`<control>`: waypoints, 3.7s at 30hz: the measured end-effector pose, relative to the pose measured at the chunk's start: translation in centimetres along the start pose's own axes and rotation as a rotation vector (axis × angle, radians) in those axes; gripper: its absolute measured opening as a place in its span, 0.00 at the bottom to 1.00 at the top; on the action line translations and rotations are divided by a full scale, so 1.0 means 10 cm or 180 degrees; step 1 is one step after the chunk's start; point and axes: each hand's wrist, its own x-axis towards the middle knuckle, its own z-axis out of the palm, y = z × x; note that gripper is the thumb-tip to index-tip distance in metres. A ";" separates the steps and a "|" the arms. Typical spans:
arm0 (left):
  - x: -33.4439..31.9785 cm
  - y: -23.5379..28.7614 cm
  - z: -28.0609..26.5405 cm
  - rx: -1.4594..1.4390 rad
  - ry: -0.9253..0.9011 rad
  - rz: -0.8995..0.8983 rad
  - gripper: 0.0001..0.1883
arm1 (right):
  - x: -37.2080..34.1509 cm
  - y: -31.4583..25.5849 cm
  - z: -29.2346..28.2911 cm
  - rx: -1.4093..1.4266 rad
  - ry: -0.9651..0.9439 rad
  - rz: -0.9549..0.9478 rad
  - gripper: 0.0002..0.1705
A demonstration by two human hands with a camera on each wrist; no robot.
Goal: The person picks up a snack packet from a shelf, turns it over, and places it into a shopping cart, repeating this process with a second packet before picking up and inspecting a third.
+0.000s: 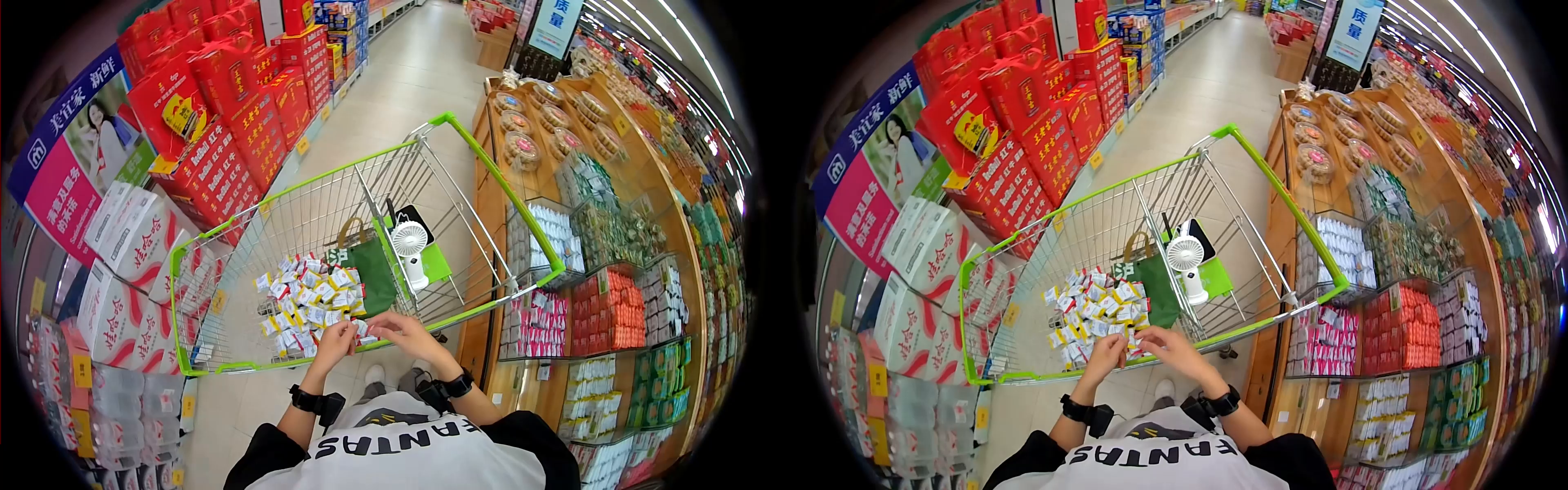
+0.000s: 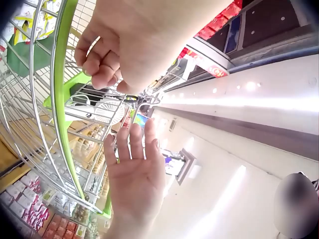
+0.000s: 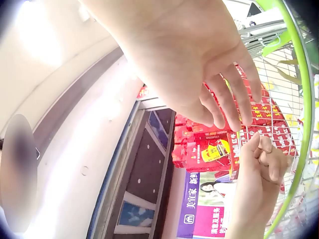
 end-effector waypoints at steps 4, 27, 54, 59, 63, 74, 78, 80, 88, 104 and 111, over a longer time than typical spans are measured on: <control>0.00 0.07 -0.02 -0.0023 -0.0100 -0.0026 0.13 | -0.01 0.06 0.03 0.0173 0.0088 -0.0067 0.12; -0.08 0.35 1.49 0.0396 -0.1278 0.0267 0.11 | -1.53 0.15 -0.69 0.0028 0.1072 0.0022 0.13; -0.79 0.38 4.27 0.1026 -0.3857 0.0585 0.07 | -4.34 0.23 -0.97 0.0184 0.3923 0.0024 0.12; -0.77 0.46 4.72 0.1101 -0.4348 0.0648 0.06 | -4.61 0.17 -1.00 0.0042 0.4367 0.0121 0.12; -0.85 0.60 5.05 0.1221 -0.4726 0.0794 0.06 | -4.75 0.16 -1.03 -0.0044 0.4758 0.0162 0.12; -0.81 0.68 5.65 0.1071 -0.5415 0.1019 0.07 | -5.13 0.15 -1.15 -0.0488 0.5676 0.0751 0.11; -0.79 0.74 5.86 0.1137 -0.5541 0.1068 0.07 | -5.21 0.16 -1.17 -0.0511 0.5966 0.0877 0.10; -0.79 0.79 5.97 0.1190 -0.5563 0.1074 0.07 | -5.23 0.19 -1.20 -0.0488 0.6099 0.0907 0.10; -0.72 0.83 6.62 0.0975 -0.5868 0.1296 0.08 | -5.30 0.23 -1.52 -0.0968 0.6394 0.1426 0.10; -0.61 0.00 7.27 0.1966 -0.5382 0.0294 0.09 | -5.45 1.43 -2.16 -0.0734 0.6900 0.2209 0.10; -0.53 -0.05 7.27 0.2067 -0.5426 -0.0168 0.15 | -5.39 1.61 -2.10 -0.0465 0.7005 0.2452 0.15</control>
